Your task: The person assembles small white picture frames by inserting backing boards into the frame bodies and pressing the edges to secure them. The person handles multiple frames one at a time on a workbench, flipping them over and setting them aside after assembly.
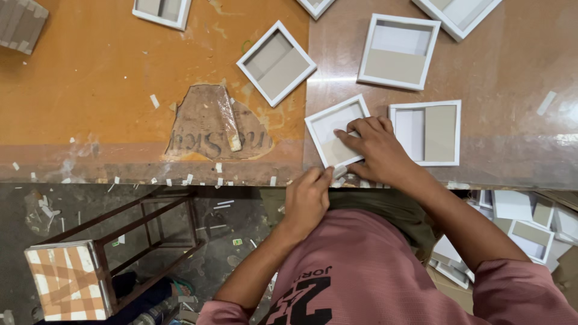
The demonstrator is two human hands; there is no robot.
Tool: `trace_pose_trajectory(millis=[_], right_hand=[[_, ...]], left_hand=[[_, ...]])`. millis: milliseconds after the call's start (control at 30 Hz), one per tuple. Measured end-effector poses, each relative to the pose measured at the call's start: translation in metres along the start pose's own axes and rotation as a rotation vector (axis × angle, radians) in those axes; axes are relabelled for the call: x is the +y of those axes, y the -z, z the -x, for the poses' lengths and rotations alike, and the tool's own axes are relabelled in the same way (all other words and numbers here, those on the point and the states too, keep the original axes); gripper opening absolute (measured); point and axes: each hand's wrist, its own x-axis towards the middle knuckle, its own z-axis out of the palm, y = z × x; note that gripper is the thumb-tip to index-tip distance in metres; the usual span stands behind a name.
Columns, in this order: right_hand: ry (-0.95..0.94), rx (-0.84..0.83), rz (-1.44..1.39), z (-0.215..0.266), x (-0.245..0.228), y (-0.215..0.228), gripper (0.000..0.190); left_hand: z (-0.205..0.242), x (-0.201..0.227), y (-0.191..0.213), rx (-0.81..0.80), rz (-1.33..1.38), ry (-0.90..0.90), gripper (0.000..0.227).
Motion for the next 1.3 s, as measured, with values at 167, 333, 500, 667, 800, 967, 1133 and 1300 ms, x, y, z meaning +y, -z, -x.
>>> trace_pose_trajectory(millis=[167,333,500,667,800,967,1133,1300], right_hand=[[0.023,-0.001,-0.048,-0.002,0.002,-0.003,0.078],[0.135,-0.034,0.035,-0.017,0.008,0.000,0.075],[0.123,-0.137,-0.101,-0.017,0.003,0.007,0.094],[0.205,-0.025,-0.020,-0.032,-0.012,-0.008,0.080],[0.172,0.112,-0.012,-0.032,-0.011,-0.013,0.062],[0.140,0.221,-0.058,-0.017,-0.026,-0.006,0.035],[-0.103,0.256,-0.459,0.020,-0.032,0.016,0.025],[-0.501,0.114,-0.879,0.032,-0.029,0.017,0.035]], left_hand=[[-0.028,-0.022,0.012,0.168,-0.034,0.038,0.029],[-0.008,0.002,0.003,-0.056,0.102,0.023,0.021],[-0.004,-0.003,0.025,0.111,0.104,0.019,0.027],[-0.091,-0.062,0.032,0.318,-0.172,-0.148,0.027],[-0.092,-0.062,0.019,0.167,-0.226,-0.212,0.027],[-0.006,-0.050,0.038,0.160,0.072,0.010,0.029],[-0.003,-0.047,0.062,0.324,0.487,0.462,0.022],[-0.045,0.002,0.070,0.194,0.536,0.290,0.026]])
